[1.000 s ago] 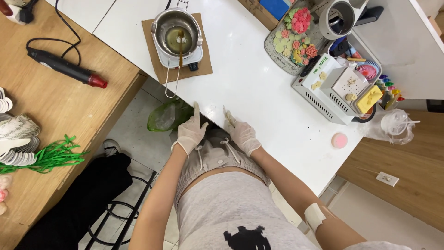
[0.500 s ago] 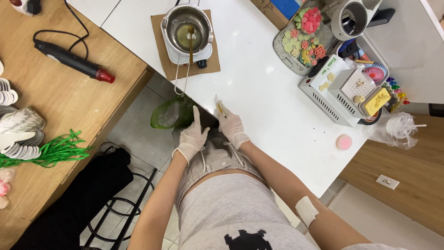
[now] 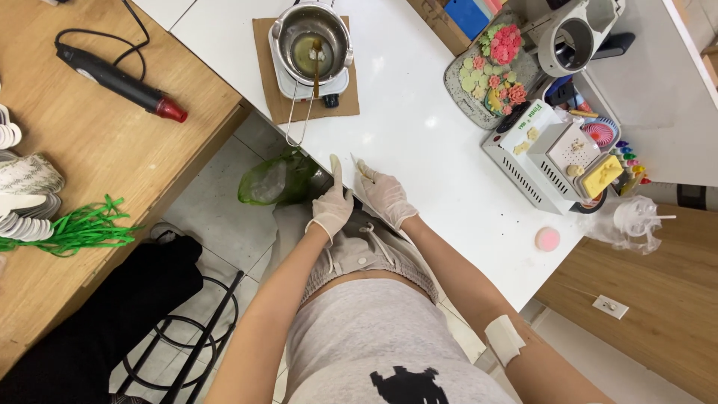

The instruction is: Prepare wax by melting and heating with a heat gun for candle making.

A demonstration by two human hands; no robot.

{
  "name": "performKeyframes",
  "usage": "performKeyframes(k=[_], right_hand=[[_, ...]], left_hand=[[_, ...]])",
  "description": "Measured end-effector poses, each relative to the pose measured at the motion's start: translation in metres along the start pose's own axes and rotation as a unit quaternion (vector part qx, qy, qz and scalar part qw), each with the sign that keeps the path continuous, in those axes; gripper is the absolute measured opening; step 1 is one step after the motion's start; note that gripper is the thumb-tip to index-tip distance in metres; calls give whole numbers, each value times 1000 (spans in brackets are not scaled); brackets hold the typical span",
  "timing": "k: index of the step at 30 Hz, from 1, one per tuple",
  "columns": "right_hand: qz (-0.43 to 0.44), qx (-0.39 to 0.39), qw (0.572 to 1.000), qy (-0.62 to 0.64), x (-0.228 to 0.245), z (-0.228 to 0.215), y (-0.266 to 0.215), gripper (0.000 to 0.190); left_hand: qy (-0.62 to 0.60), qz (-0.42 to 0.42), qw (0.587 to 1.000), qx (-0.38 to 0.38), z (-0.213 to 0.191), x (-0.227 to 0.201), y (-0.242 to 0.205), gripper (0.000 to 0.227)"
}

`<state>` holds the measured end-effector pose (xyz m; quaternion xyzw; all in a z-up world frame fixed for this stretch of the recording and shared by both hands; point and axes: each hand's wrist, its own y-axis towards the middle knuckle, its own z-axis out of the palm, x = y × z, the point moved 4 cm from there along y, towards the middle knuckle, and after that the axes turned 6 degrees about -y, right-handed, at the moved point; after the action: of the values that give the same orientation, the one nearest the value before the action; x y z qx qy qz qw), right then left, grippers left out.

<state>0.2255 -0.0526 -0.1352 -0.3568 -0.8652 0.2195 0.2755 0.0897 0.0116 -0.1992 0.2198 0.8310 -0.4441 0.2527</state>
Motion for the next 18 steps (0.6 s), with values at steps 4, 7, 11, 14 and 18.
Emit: performKeyframes(k=[4, 7, 11, 14, 18], right_hand=[[-6, -11, 1000, 12, 7, -2, -4, 49], [-44, -5, 998, 39, 14, -2, -7, 47], [-39, 18, 997, 70, 23, 2, -7, 50], [-27, 24, 990, 139, 20, 12, -3, 52], [2, 64, 959, 276, 10, 23, 2, 50]], left_hand=[[-31, -27, 999, 0, -8, -11, -8, 101], [-39, -28, 999, 6, -10, -13, -12, 102], [-45, -21, 999, 13, -7, -9, -9, 101], [-55, -16, 998, 8, -4, -2, -2, 101], [-96, -22, 995, 12, -17, -9, -9, 99]])
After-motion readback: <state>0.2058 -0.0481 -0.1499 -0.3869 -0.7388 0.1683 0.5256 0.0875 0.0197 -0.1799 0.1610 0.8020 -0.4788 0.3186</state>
